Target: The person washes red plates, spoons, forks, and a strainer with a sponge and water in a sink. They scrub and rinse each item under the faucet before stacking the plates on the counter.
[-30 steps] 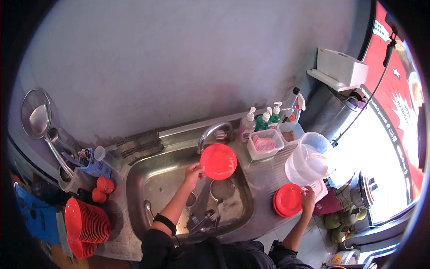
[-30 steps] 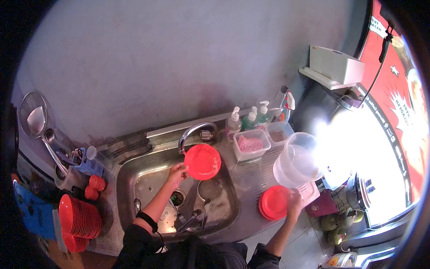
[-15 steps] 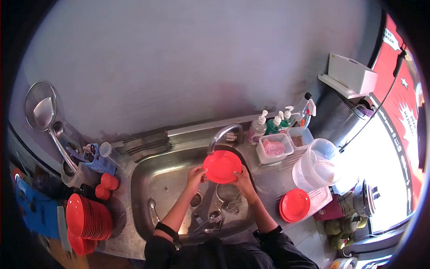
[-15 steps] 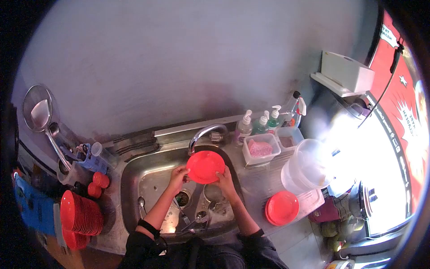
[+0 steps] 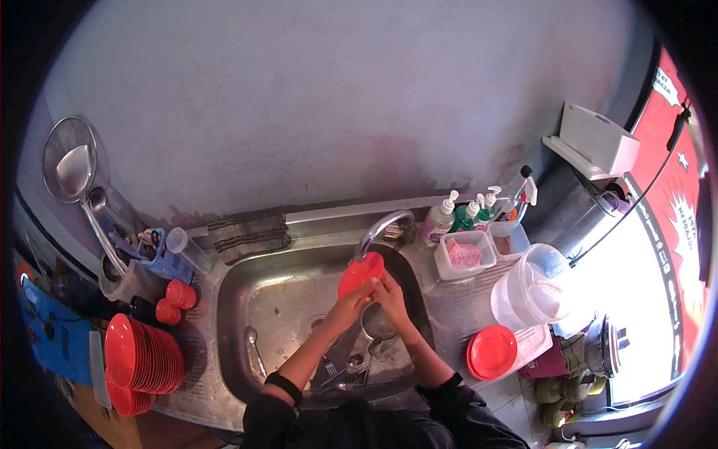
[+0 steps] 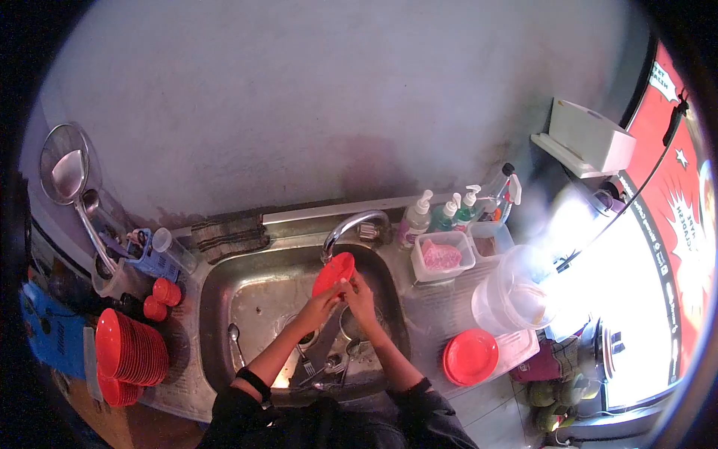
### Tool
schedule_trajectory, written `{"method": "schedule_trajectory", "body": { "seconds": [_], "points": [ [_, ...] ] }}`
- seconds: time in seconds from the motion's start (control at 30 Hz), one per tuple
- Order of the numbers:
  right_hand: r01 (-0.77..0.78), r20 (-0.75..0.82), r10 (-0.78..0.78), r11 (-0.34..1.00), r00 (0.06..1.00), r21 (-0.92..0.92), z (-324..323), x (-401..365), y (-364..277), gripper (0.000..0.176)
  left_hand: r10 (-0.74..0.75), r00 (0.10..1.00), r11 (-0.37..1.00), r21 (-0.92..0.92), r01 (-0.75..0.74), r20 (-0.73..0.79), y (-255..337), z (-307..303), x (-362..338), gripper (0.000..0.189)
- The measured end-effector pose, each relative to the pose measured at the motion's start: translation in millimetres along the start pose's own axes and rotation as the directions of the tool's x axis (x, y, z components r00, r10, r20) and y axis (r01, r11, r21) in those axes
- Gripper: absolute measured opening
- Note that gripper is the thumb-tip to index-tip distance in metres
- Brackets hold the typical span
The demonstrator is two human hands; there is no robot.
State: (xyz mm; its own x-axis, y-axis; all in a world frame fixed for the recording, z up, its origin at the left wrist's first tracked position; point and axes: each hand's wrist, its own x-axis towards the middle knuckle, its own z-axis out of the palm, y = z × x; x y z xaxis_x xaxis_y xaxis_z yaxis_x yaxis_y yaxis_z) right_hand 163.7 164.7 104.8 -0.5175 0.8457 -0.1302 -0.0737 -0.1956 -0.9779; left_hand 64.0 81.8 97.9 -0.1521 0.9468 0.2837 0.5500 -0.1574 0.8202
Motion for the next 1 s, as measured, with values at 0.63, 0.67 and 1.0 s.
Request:
{"method": "schedule_trajectory", "body": {
  "seconds": [0.63, 0.67, 1.0],
  "points": [
    [0.051, 0.166, -0.136, 0.899, 0.977, 0.435, -4.7, 4.7, -6.2, 0.040, -0.597, 0.800, -0.031, -0.998, 0.047, 0.056, -65.3, 10.9, -3.6, 0.035],
    [0.008, 0.175, -0.102, 0.883, 0.979, 0.469, -5.6, 4.3, -9.2, 0.039, -0.599, 0.799, -0.031, -0.998, 0.046, 0.056, -65.8, 10.7, -4.2, 0.035],
    [-0.134, 0.213, 0.080, 0.959, 0.974, 0.251, -8.8, 2.6, -26.2, 0.036, -0.607, 0.724, -0.081, -0.932, 0.354, 0.327, -86.9, 16.4, -12.3, 0.045]
  ]
}}
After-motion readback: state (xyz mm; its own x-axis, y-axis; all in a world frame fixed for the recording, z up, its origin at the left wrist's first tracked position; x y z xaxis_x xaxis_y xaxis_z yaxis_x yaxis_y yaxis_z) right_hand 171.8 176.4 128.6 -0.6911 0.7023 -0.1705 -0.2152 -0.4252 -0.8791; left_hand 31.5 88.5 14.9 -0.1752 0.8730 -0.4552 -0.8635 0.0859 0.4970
